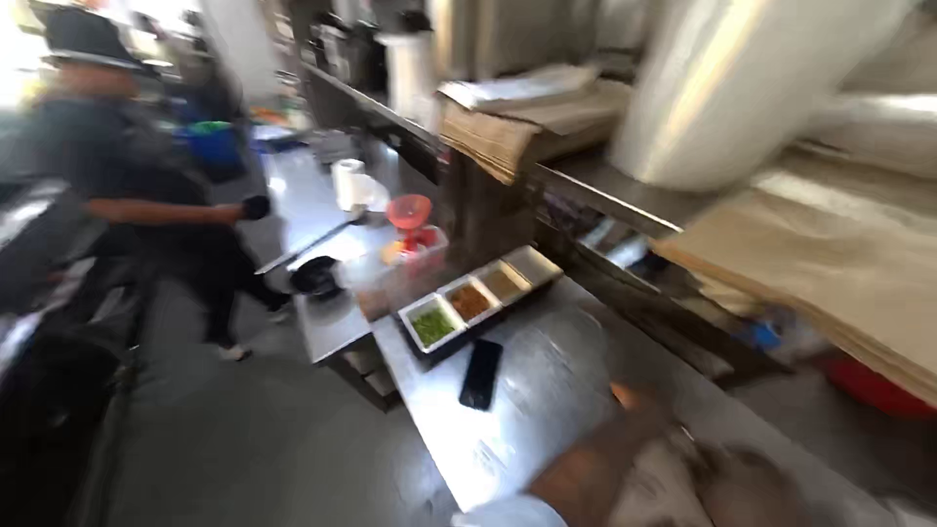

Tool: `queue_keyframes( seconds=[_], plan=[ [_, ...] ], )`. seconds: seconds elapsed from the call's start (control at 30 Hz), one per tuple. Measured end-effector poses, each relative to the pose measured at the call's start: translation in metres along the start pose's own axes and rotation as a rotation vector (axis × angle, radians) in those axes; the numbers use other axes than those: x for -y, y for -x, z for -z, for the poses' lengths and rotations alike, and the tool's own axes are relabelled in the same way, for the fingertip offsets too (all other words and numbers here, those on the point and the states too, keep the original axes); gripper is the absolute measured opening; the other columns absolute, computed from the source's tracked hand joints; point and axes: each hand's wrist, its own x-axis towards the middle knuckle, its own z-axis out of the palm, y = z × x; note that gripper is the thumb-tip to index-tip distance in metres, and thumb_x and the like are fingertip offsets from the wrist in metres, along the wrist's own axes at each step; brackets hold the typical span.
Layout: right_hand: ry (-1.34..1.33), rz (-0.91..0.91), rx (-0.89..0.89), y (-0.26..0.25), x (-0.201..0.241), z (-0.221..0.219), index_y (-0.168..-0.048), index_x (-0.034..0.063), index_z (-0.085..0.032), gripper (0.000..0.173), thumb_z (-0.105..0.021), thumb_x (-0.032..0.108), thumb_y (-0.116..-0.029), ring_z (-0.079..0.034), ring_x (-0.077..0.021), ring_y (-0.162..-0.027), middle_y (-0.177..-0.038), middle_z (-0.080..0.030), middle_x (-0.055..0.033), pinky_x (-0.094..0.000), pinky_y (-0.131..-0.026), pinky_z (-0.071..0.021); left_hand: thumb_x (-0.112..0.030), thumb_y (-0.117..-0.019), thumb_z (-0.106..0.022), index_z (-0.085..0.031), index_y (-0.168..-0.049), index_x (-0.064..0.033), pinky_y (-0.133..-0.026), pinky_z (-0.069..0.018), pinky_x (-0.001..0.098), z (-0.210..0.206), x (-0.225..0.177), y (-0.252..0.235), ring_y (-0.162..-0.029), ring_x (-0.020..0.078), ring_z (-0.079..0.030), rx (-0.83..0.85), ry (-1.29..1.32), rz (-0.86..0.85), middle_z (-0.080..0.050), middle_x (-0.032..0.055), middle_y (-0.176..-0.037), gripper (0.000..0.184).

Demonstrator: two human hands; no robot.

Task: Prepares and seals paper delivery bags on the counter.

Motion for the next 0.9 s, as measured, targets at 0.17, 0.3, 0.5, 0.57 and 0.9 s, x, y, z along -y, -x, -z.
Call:
queue_keyframes(
  seconds=[0.17, 0.3, 0.5, 0.57, 0.9],
  plan=[
    [0.074, -0.106, 0.426, -0.005, -0.027, 0.020, -0.148, 0.0391, -0.054, 0.045, -0.045, 0.052, -0.1060, -0.025, -0.0354, -0.154, -0.162, -0.042, 0.0003, -0.0727, -0.119, -0.0132, -0.039, -0.1004, -0.063, -0.071, -0.126, -0.0141, -0.099, -0.0506, 0.0645, 0.005, 0.000, -0.014, -0.117, 0.0367, -0.066, 0.197, -0.121, -0.327, -0.070, 0.0157, -0.125, 0.036],
    [-0.007, -0.229, 0.250, 0.000, -0.100, -0.020, -0.143, 0.0437, -0.058, 0.046, -0.050, 0.059, -0.1001, -0.038, -0.0485, -0.144, -0.153, -0.053, -0.0099, -0.0863, -0.109, -0.0092, -0.050, -0.1051, -0.050, -0.072, -0.127, -0.0178, -0.102, -0.0474, 0.0666, 0.018, 0.022, -0.014, -0.118, 0.0350, -0.066, 0.307, -0.222, -0.338, -0.071, 0.0143, -0.123, 0.045],
    [-0.182, -0.224, 0.028, 0.049, -0.079, 0.024, -0.146, 0.0230, -0.058, 0.045, -0.056, 0.038, -0.1038, -0.057, -0.0382, -0.130, -0.145, -0.058, -0.0128, -0.0627, -0.101, -0.0493, -0.046, -0.1059, -0.050, -0.064, -0.140, -0.0228, -0.110, -0.0463, 0.0580, 0.023, 0.044, 0.056, -0.130, 0.0287, -0.059, -0.091, -0.030, -0.343, -0.063, 0.0080, -0.140, 0.043],
    [-0.264, -0.144, 0.041, 0.084, -0.061, 0.017, -0.140, 0.0228, -0.064, 0.039, -0.056, 0.035, -0.1038, -0.047, -0.0382, -0.141, -0.150, -0.056, -0.0098, -0.0633, -0.110, -0.0423, -0.048, -0.1005, -0.060, -0.056, -0.148, -0.0234, -0.108, -0.0456, 0.0620, 0.005, 0.049, 0.113, -0.136, 0.0324, -0.054, -0.079, -0.013, -0.296, -0.053, 0.0080, -0.152, 0.053],
    [-0.875, -0.508, 0.293, 0.262, 0.005, -0.001, -0.117, 0.0075, -0.071, 0.026, -0.056, 0.026, -0.1063, -0.073, -0.0183, -0.077, -0.093, -0.075, -0.0065, -0.0406, -0.073, -0.0630, -0.036, -0.1024, -0.063, -0.070, -0.126, -0.0107, -0.085, -0.0598, 0.0511, -0.051, 0.143, 0.309, -0.092, 0.0249, -0.072, -0.250, 0.162, 0.171, -0.072, 0.0103, -0.114, 0.035]
  ],
)
